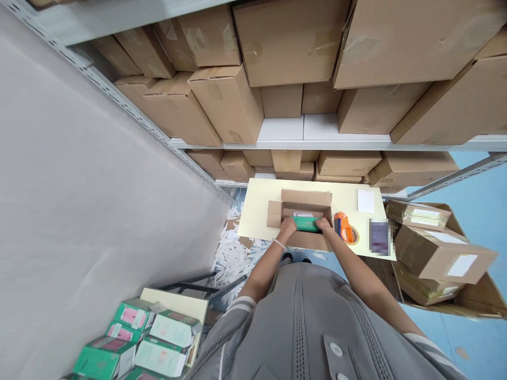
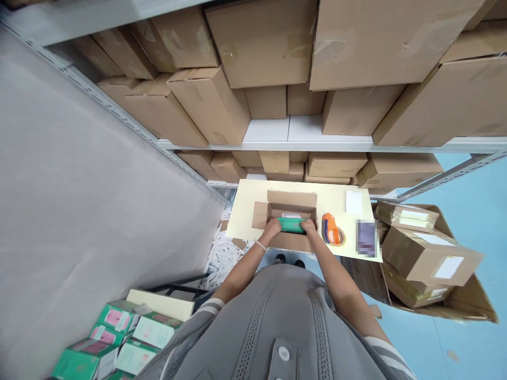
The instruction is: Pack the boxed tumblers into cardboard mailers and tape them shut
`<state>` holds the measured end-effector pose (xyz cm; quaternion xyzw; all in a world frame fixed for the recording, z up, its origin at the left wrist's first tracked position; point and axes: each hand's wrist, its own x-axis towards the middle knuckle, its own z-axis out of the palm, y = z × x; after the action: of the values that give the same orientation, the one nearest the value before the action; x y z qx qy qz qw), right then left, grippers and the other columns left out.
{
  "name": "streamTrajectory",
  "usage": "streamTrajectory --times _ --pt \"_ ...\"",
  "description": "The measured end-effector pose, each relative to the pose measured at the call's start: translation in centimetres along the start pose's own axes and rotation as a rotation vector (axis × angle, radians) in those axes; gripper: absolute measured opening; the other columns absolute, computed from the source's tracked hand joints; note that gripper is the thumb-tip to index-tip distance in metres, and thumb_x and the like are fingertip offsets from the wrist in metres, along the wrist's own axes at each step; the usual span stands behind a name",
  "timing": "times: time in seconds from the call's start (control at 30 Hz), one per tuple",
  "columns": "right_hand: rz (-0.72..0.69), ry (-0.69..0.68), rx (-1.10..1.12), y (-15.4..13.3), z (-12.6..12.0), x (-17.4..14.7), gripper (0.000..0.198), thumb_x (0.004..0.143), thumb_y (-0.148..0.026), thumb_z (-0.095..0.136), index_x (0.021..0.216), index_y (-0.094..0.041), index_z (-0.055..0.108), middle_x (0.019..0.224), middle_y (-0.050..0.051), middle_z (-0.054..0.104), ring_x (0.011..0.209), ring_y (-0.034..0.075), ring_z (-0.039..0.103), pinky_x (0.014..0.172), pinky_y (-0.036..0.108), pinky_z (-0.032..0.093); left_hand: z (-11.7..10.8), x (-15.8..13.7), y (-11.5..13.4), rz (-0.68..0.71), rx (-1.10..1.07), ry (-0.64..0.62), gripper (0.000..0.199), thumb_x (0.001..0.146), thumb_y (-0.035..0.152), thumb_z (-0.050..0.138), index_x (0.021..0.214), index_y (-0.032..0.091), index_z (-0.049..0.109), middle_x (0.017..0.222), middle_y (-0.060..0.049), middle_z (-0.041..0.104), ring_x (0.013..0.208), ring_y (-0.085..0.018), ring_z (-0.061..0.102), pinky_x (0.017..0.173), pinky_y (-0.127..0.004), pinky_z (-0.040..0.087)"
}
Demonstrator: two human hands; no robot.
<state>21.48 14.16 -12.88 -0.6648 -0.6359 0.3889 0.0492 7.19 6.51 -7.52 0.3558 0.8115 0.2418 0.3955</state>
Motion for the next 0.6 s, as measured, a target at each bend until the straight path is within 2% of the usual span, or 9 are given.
streamTrajectory --times 0.07,0.1,0.17,0.23,0.3,0.4,0.47,0.6 --pt "0.032 -0.029 -0.038 -0.8 -0.6 -0.2 0.022 0.080 -0.022 0.067 0.098 -0.010 0.072 0.088 0.015 0.073 0.089 0.029 0.071 0.079 0.039 0.056 0.1 0.0 -0.1 0.000 0.046 -0.014 0.027 0.089 0.024 0.065 0.111 0.009 0.067 0.118 -0.018 0.067 0.110 -0.031 0.065 0.095 -0.043 0.054" --pt "0.026 -0.030 -0.049 -1.1 -1.0 -0.3 0.024 0.078 -0.022 0.066 0.098 -0.010 0.072 0.087 0.015 0.074 0.091 0.031 0.071 0.081 0.039 0.055 0.0 0.0 -0.2 0.004 0.070 -0.020 0.025 0.087 0.019 0.064 0.110 0.008 0.068 0.118 -0.020 0.067 0.111 -0.033 0.065 0.097 -0.045 0.053" --pt "-0.008 -0.011 -0.058 -1.7 -2.0 -0.6 0.032 0.077 -0.025 0.065 0.104 -0.009 0.071 0.097 0.019 0.074 0.104 0.033 0.069 0.090 0.041 0.053 -0.6 -0.1 -0.4 0.044 0.094 -0.013 0.031 0.085 0.011 0.059 0.115 0.009 0.067 0.125 -0.023 0.064 0.118 -0.034 0.063 0.104 -0.046 0.049" --pt "-0.080 0.018 -0.039 -1.6 -3.2 -1.2 0.042 0.081 -0.029 0.061 0.116 -0.007 0.067 0.117 0.023 0.070 0.120 0.033 0.062 0.101 0.041 0.048 -1.7 -0.4 -0.9 0.104 0.101 0.003 0.042 0.085 0.006 0.055 0.126 0.011 0.063 0.136 -0.020 0.060 0.130 -0.029 0.056 0.113 -0.044 0.043" --pt "-0.198 0.048 0.029 -0.9 -4.4 -2.1 0.048 0.086 -0.031 0.054 0.127 -0.007 0.061 0.134 0.022 0.062 0.130 0.029 0.055 0.109 0.040 0.042 -3.3 -0.8 -1.6 0.179 0.093 0.017 0.051 0.086 0.003 0.050 0.135 0.013 0.057 0.143 -0.016 0.057 0.138 -0.023 0.049 0.119 -0.039 0.037" --pt "-0.361 0.087 0.178 1.2 -5.9 -4.3 0.051 0.091 -0.034 0.044 0.136 -0.013 0.056 0.141 0.015 0.059 0.132 0.024 0.054 0.113 0.039 0.040 -5.8 -2.1 -3.1 0.353 0.069 0.013 0.051 0.091 0.008 0.042 0.140 0.014 0.052 0.146 -0.013 0.055 0.139 -0.020 0.048 0.120 -0.038 0.035" --pt "-0.395 0.109 0.200 2.6 -6.3 -6.2 0.051 0.093 -0.037 0.042 0.137 -0.016 0.056 0.139 0.013 0.061 0.130 0.024 0.056 0.112 0.041 0.042 -6.9 -3.3 -4.2 0.413 0.067 -0.010 0.050 0.095 0.014 0.037 0.143 0.015 0.049 0.149 -0.012 0.052 0.139 -0.018 0.048 0.120 -0.037 0.035" --pt "-0.542 0.133 0.113 4.2 -5.9 -9.8 0.058 0.095 -0.043 0.042 0.147 -0.018 0.046 0.147 0.013 0.054 0.141 0.028 0.045 0.117 0.049 0.035 -7.2 -5.8 -5.6 0.472 0.248 -0.013 0.055 0.101 0.030 0.036 0.154 0.017 0.033 0.161 -0.009 0.034 0.151 -0.019 0.027 0.125 -0.041 0.022"
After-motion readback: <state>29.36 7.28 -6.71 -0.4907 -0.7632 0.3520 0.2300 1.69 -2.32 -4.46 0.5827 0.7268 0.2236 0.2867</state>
